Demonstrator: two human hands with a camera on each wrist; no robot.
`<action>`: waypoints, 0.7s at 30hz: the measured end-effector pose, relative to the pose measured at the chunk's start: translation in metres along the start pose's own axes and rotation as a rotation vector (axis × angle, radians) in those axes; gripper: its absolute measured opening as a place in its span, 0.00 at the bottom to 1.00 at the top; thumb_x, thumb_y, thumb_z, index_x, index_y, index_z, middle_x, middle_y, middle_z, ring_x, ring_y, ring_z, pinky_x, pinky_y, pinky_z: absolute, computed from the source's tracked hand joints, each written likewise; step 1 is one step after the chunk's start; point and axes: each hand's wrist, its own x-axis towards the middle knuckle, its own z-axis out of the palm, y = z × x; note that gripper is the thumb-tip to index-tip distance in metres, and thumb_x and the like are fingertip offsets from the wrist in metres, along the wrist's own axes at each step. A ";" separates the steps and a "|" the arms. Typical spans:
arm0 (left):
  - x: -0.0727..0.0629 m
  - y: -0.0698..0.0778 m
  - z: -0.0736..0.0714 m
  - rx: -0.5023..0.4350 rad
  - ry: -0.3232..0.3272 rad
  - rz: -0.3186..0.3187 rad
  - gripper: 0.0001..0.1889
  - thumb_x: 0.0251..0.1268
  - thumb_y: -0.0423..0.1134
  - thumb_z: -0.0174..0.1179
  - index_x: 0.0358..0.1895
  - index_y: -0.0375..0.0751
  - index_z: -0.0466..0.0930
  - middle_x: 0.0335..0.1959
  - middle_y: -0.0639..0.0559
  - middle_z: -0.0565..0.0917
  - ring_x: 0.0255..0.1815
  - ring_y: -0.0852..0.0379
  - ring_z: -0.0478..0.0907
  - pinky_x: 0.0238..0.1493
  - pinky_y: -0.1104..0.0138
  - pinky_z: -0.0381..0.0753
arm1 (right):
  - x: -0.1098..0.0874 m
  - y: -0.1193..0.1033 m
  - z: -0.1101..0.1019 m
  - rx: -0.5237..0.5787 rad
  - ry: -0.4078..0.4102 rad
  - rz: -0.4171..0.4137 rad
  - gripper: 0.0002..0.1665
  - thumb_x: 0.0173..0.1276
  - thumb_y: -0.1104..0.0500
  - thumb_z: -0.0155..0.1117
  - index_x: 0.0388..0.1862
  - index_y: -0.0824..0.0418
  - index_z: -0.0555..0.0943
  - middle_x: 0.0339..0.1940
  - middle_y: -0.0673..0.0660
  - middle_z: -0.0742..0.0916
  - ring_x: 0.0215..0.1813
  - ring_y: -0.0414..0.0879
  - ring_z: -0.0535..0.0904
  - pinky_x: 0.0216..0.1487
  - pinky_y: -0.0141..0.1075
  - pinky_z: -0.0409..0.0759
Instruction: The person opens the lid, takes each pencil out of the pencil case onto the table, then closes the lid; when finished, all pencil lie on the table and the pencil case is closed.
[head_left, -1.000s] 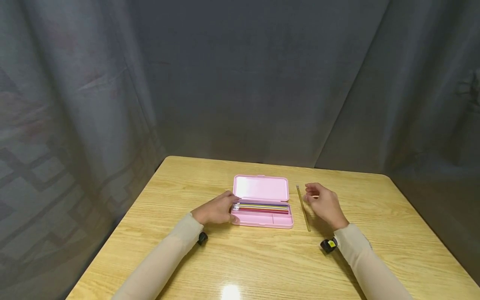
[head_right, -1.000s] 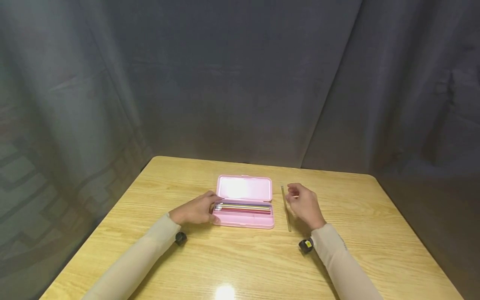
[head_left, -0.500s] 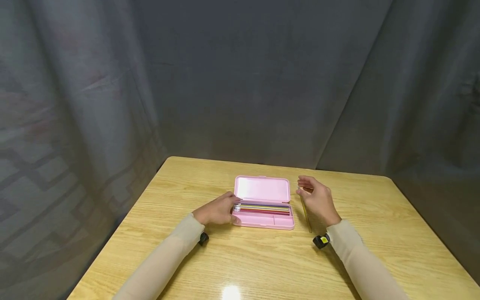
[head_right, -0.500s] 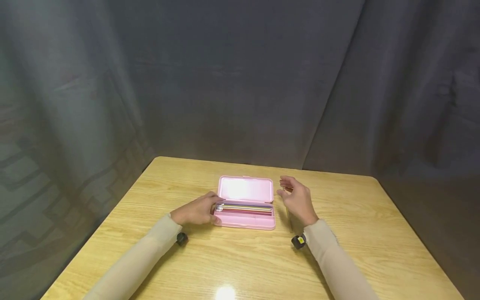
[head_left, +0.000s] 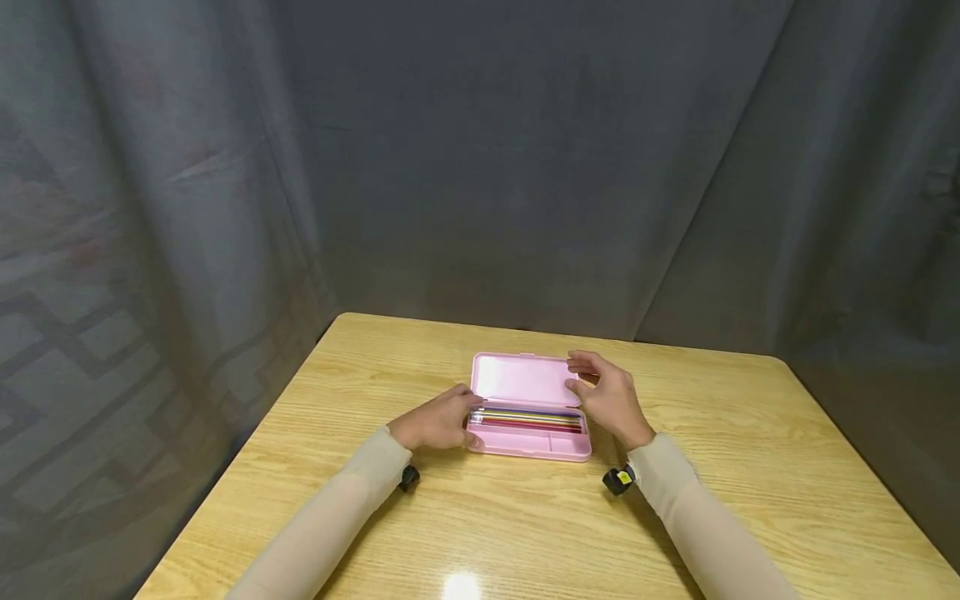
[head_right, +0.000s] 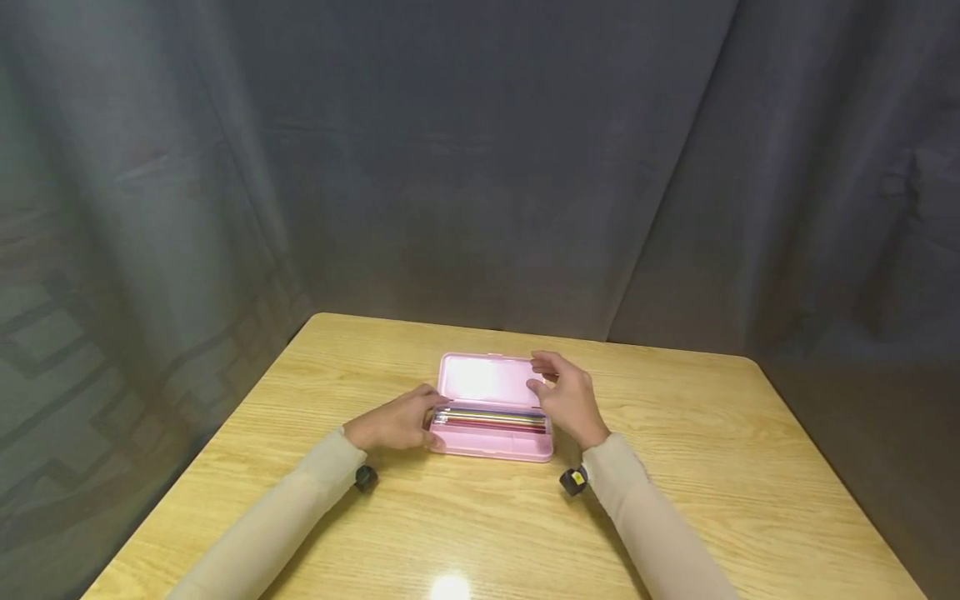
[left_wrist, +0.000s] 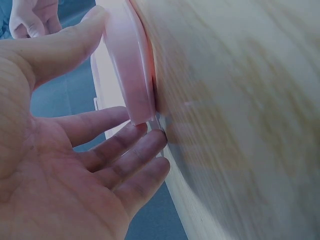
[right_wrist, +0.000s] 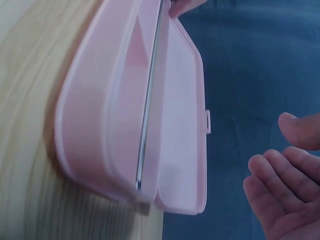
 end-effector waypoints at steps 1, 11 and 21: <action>0.000 0.000 0.000 0.002 0.000 -0.001 0.37 0.56 0.48 0.75 0.69 0.40 0.75 0.61 0.48 0.76 0.62 0.53 0.72 0.69 0.54 0.74 | 0.000 -0.002 0.002 0.001 -0.009 0.003 0.25 0.65 0.67 0.70 0.62 0.63 0.80 0.53 0.63 0.89 0.55 0.55 0.86 0.60 0.48 0.83; 0.001 -0.001 0.001 0.003 -0.003 -0.012 0.37 0.56 0.48 0.75 0.69 0.42 0.75 0.61 0.49 0.76 0.62 0.54 0.71 0.69 0.54 0.74 | 0.003 -0.014 0.017 0.013 -0.078 -0.019 0.24 0.66 0.66 0.71 0.61 0.63 0.80 0.52 0.60 0.89 0.54 0.53 0.87 0.60 0.49 0.83; 0.003 -0.004 0.002 -0.012 0.004 -0.004 0.36 0.54 0.46 0.76 0.68 0.43 0.76 0.63 0.48 0.75 0.63 0.53 0.72 0.70 0.54 0.73 | 0.003 -0.026 0.033 0.004 -0.130 -0.033 0.24 0.65 0.64 0.72 0.61 0.60 0.81 0.51 0.57 0.90 0.54 0.52 0.87 0.59 0.46 0.84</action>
